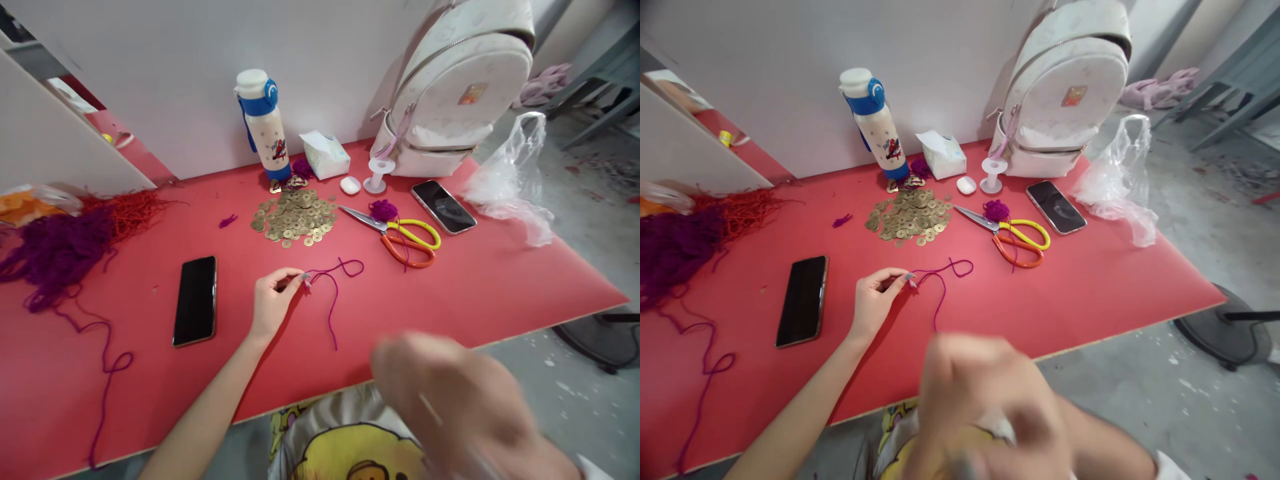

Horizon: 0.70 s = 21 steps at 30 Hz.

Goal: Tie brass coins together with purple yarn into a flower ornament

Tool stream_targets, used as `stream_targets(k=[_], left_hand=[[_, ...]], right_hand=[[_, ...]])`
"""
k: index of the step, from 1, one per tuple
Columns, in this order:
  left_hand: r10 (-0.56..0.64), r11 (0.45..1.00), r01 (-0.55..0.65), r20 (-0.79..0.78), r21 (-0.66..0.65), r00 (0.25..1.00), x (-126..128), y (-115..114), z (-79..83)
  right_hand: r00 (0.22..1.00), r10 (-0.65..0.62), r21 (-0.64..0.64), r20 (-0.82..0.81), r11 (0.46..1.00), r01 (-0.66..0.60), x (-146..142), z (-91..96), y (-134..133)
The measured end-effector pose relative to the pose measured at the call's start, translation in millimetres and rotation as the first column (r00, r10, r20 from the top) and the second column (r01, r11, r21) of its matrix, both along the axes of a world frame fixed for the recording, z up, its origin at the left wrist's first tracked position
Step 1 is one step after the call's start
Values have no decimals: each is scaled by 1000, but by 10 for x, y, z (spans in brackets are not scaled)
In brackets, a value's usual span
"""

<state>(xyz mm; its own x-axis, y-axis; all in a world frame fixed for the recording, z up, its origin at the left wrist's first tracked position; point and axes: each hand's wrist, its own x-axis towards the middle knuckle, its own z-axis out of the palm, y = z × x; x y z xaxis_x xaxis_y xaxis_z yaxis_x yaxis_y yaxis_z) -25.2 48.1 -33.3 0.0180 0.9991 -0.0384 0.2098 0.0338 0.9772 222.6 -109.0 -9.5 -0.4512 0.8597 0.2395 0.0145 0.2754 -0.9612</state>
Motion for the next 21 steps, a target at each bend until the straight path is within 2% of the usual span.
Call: stream_targets(k=[2, 3, 4, 6, 10, 13, 15, 18, 21], left_hand=[[6, 1000, -6, 1, 16, 1000, 4, 0, -1], [11, 999, -11, -4, 34, 1000, 2, 1, -3], [12, 998, -12, -10, 60, 1000, -2, 4, -5], [8, 992, -4, -25, 129, 1000, -15, 12, -8], [12, 978, -4, -37, 209, 999, -43, 28, -4], [19, 979, -9, -49, 204, 999, -51, 34, 2], [22, 980, -10, -59, 198, 998, -51, 35, 6], [17, 979, -5, -60, 205, 998, -47, 30, 7], [6, 972, 8, -58, 233, 998, -47, 23, -3]], right_hand=[[995, -102, -195, 20, 975, 104, -292, 202, 709], [992, -127, -230, 16, 965, 127, -422, 234, 1009], [995, -102, -258, -1, 961, 98, -530, 215, 1241], [997, -56, -358, -55, 933, 33, -675, 61, 1486], [976, 41, -493, -212, 858, -143, -770, -284, 1490], [976, 120, -531, -181, 824, -200, -774, -306, 1492], [987, 151, -493, -59, 855, -160, -764, -252, 1531], [985, 64, -315, 163, 949, -9, -745, -192, 1585], [974, 48, -263, 222, 965, 12, -739, -199, 1619]])
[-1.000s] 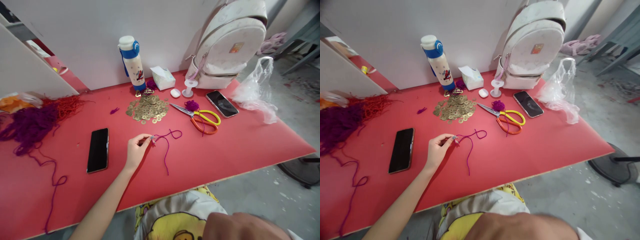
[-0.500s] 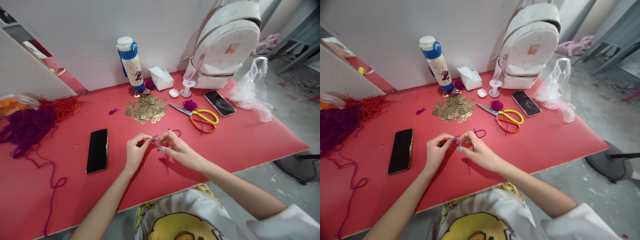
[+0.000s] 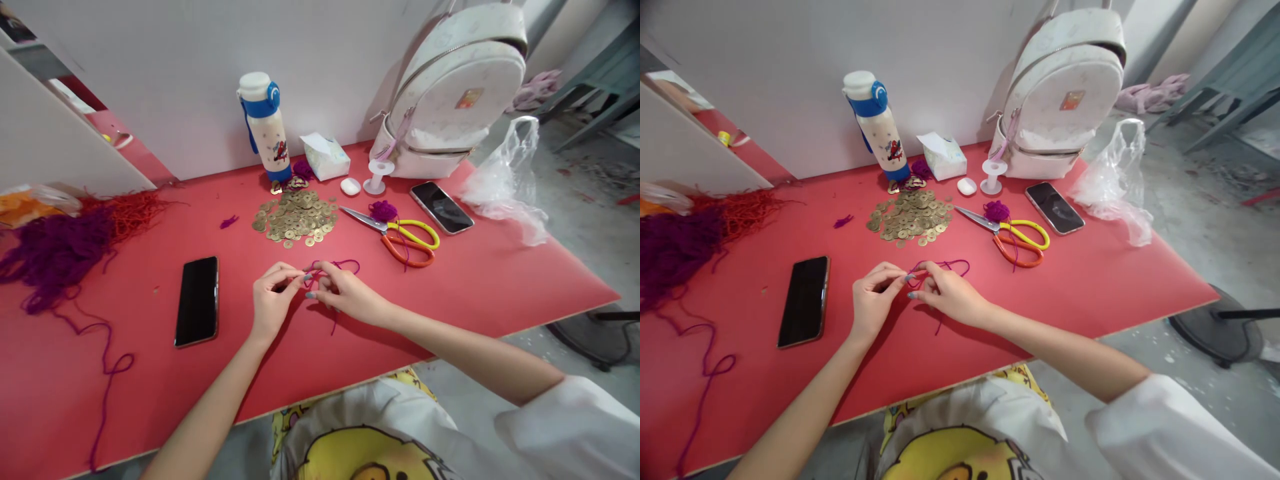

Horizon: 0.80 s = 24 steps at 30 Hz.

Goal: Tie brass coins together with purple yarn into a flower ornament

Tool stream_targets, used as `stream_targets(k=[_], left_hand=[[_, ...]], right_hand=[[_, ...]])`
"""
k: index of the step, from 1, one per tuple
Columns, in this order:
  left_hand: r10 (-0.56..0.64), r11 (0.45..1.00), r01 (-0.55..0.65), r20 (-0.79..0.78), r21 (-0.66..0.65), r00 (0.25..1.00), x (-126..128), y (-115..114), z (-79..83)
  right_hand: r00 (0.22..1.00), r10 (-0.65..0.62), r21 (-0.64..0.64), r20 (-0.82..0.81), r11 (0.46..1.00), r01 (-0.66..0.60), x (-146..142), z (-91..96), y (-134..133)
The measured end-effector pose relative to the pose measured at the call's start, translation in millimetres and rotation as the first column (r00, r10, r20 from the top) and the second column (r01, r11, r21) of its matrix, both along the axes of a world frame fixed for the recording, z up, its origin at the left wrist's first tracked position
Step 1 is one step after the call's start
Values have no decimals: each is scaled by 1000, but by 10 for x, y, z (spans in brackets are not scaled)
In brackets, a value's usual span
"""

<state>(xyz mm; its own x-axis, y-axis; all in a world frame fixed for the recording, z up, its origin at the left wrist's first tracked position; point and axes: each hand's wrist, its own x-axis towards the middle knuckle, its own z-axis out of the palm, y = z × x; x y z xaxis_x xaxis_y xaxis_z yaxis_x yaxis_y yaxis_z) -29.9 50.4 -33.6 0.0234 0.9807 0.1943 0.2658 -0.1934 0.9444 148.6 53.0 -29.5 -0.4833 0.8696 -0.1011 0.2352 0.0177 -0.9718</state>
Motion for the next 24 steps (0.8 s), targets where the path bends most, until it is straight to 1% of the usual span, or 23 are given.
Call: stream_targets(k=[3, 4, 5, 6, 7, 8, 9, 10, 11, 12, 13, 14, 16, 17, 18, 20, 22, 23, 24], left_hand=[[4, 1000, -4, -25, 30, 1000, -9, 1, -18], [16, 999, -14, -42, 40, 999, -13, 3, -23], [28, 998, -25, -65, 49, 997, -18, 6, -25], [38, 998, -33, -96, 59, 995, -23, 8, -25], [43, 997, -34, -137, 71, 990, -26, 9, -23], [40, 996, -25, -186, 84, 982, -30, 9, -19], [28, 995, -4, -237, 100, 971, -33, 7, -14], [8, 992, 27, -282, 120, 959, -36, 3, -9], [-17, 988, 65, -317, 142, 948, -40, -3, -4], [-46, 980, 109, -340, 168, 939, -45, -9, 0], [-76, 968, 153, -351, 197, 933, -51, -17, 4], [-100, 955, 190, -353, 229, 930, -58, -26, 7], [-123, 927, 231, -342, 297, 932, -69, -48, 15], [-111, 918, 224, -330, 327, 937, -72, -60, 20], [-80, 916, 193, -311, 352, 947, -72, -71, 26], [29, 927, 70, -257, 368, 966, -61, -89, 37], [144, 943, -78, -186, 323, 972, -43, -94, 41], [174, 952, -129, -144, 278, 974, -33, -91, 41], [178, 962, -153, -95, 226, 980, -25, -84, 38]], right_hand=[[992, 129, -21, 2, 991, -129, 2, -21, 36], [986, 166, 9, 13, 986, -166, 7, -22, 51], [981, 189, 71, 37, 979, -191, 16, -20, 69], [978, 194, 160, 72, 966, -203, 28, -16, 89], [978, 171, 269, 116, 943, -197, 43, -12, 113], [980, 120, 387, 159, 906, -174, 60, -9, 141], [981, 56, 494, 185, 858, -142, 77, -9, 171], [982, -3, 574, 189, 812, -108, 94, -13, 204], [985, -42, 623, 167, 779, -72, 107, -19, 236], [991, -55, 638, 125, 769, -38, 117, -27, 265], [996, -44, 626, 75, 780, -13, 123, -36, 287], [999, -20, 591, 29, 807, -1, 125, -46, 302], [999, 36, 473, -21, 881, -22, 117, -61, 298], [998, 64, 406, -24, 912, -49, 109, -66, 282], [996, 91, 341, -16, 936, -81, 100, -69, 259], [989, 148, 250, 2, 958, -144, 82, -73, 203], [980, 196, 226, 16, 954, -195, 68, -77, 157], [975, 220, 228, 28, 948, -220, 63, -81, 142], [969, 244, 234, 40, 940, -246, 58, -86, 133]])
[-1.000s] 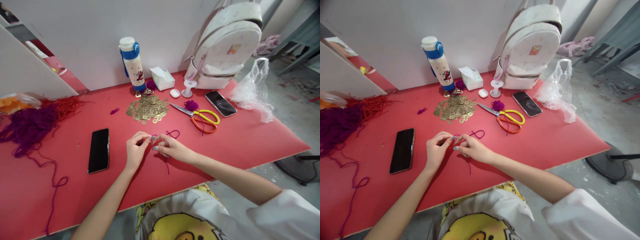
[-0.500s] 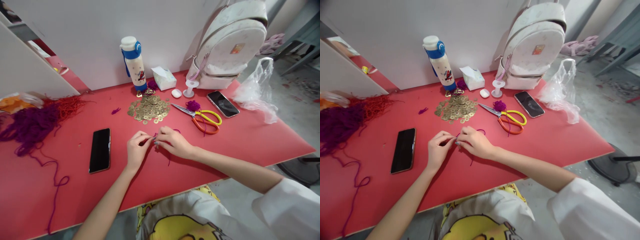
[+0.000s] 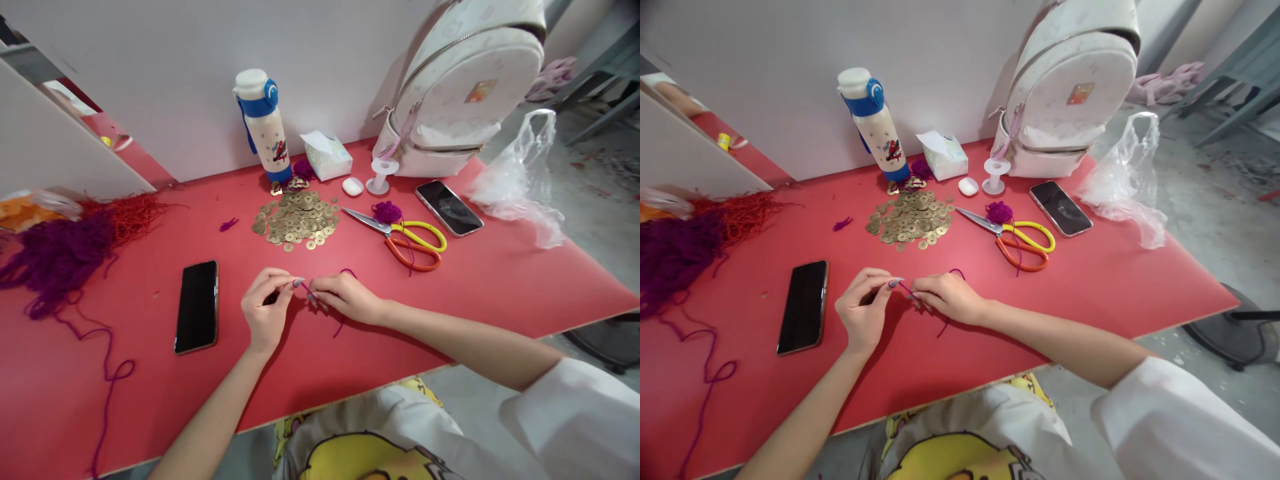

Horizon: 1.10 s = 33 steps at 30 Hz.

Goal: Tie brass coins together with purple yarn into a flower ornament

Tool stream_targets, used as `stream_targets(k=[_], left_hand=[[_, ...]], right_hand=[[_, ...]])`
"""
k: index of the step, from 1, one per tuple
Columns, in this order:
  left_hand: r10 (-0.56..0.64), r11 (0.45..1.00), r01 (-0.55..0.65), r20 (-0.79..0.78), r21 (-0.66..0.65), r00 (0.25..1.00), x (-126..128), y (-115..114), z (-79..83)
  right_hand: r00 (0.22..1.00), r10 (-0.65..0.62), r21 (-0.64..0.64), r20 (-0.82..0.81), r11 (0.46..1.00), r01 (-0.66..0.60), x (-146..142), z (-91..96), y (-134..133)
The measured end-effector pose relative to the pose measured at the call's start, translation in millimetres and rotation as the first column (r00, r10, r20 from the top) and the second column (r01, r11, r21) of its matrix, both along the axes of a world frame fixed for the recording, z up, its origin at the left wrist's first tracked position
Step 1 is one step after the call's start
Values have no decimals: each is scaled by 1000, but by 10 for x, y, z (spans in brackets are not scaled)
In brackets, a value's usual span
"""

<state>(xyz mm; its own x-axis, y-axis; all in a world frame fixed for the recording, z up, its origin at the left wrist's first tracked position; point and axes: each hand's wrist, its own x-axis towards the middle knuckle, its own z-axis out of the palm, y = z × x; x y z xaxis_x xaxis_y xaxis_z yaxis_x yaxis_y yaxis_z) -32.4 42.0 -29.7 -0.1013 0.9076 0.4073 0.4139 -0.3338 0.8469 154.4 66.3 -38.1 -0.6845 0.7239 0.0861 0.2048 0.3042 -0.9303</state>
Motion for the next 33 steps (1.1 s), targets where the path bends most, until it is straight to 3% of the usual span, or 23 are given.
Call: stream_targets(k=[3, 6, 8, 11, 16, 20, 22, 25, 28, 31, 33], left_hand=[[-69, 988, 93, 186, -122, 980, 20, 26, -8], [-122, 967, 171, 243, -189, 962, 36, 41, -2], [-142, 961, 186, 211, -206, 967, 42, 43, 7], [-180, 959, 206, 142, -195, 973, 38, 33, 22], [-256, 958, 261, 60, -119, 965, 4, -22, 80], [-487, 864, 500, 148, -63, 861, 12, -53, 156], [-520, 836, 543, 206, -74, 829, 33, -52, 171], [-361, 908, 402, 269, -114, 893, 59, -25, 130], [-121, 973, 178, 324, -150, 938, 51, 20, 35], [50, 970, 43, 369, -240, 928, 23, 56, -46], [117, 956, 1, 386, -294, 915, 11, 66, -71]], right_hand=[[1000, 16, 61, -6, 998, -16, -6, -22, 6], [984, -145, 178, -105, 971, 162, 10, -36, 33], [947, -251, 170, -200, 943, 285, 37, -30, 49], [907, -321, 20, -274, 940, 339, 87, -8, 65], [880, -415, -272, -233, 896, 351, 118, -18, 123], [771, -543, -509, -334, 792, 337, 148, -41, 280], [692, -620, -584, -369, 734, 347, 189, -25, 376], [631, -678, -594, -376, 699, 397, 250, 30, 454], [647, -671, -491, -362, 727, 480, 262, 91, 393], [759, -573, -299, -309, 816, 494, 217, 120, 222], [887, -399, -139, -231, 916, 376, 167, 106, 97]])
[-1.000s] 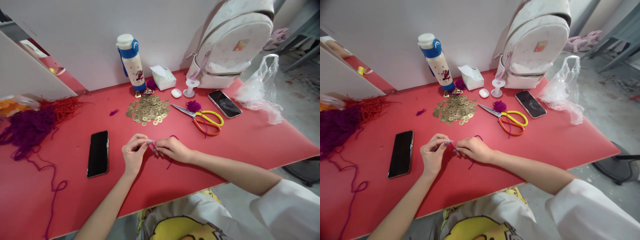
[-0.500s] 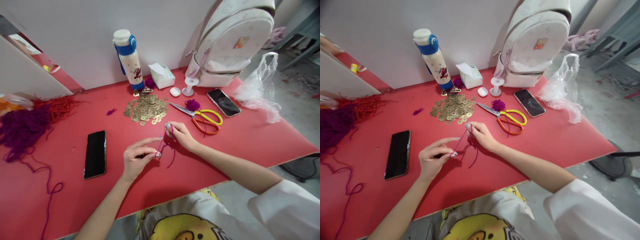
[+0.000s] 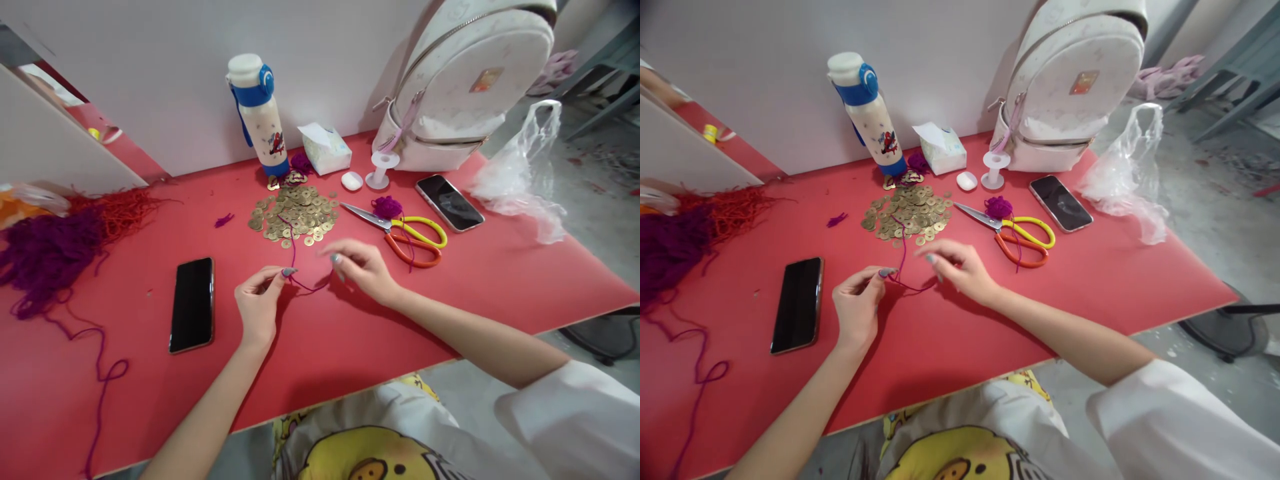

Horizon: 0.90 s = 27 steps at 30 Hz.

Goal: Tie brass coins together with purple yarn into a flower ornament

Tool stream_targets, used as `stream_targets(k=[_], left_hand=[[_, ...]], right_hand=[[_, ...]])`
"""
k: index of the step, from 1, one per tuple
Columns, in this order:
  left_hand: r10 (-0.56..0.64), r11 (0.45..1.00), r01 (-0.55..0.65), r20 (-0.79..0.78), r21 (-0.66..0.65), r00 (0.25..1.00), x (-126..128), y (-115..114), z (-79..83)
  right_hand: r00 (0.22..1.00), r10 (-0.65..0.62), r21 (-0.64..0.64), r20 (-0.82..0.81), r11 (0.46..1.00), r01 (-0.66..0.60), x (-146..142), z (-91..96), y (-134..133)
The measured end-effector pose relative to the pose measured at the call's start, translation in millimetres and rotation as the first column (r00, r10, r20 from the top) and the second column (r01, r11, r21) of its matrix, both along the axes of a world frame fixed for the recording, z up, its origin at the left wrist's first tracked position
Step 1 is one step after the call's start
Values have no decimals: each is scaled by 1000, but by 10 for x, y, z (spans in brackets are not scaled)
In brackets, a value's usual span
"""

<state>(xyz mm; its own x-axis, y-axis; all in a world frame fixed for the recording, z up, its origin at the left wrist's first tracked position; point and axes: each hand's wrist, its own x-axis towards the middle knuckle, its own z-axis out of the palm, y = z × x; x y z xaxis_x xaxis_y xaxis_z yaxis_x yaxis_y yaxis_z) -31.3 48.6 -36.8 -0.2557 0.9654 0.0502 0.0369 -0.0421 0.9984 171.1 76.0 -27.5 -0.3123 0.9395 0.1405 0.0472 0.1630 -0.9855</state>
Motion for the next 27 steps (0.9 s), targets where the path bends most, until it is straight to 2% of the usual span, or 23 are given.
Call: stream_targets(k=[2, 3, 6, 8, 11, 17, 22, 27], left_hand=[[10, 1000, -10, -3, -20, 1000, -1, -2, -9], [5, 1000, -5, -10, -18, 1000, 1, -6, -10], [-16, 1000, 16, -32, 2, 999, 11, -20, -16], [-20, 1000, 20, -38, 9, 999, 15, -26, -20], [-20, 1000, 20, -43, 4, 999, 16, -26, -13], [-7, 1000, 6, -56, -12, 998, 11, -24, -1], [-14, 999, 13, -31, -30, 999, -2, -23, -24], [-6, 999, 5, -25, -38, 1000, -3, -15, -28]], right_hand=[[972, 155, 103, 177, 979, -174, -53, -40, -100], [946, 184, 150, 268, 962, -229, -75, -66, -137], [867, 127, 255, 483, 926, -277, -115, -145, -194], [836, 73, 283, 543, 922, -264, -116, -179, -202], [853, 40, 315, 521, 920, -235, -103, -189, -201], [879, 78, 393, 470, 874, -288, -114, -166, -209], [869, 35, 369, 493, 896, -245, -125, -193, -211], [838, 71, 297, 542, 916, -270, -133, -204, -200]])
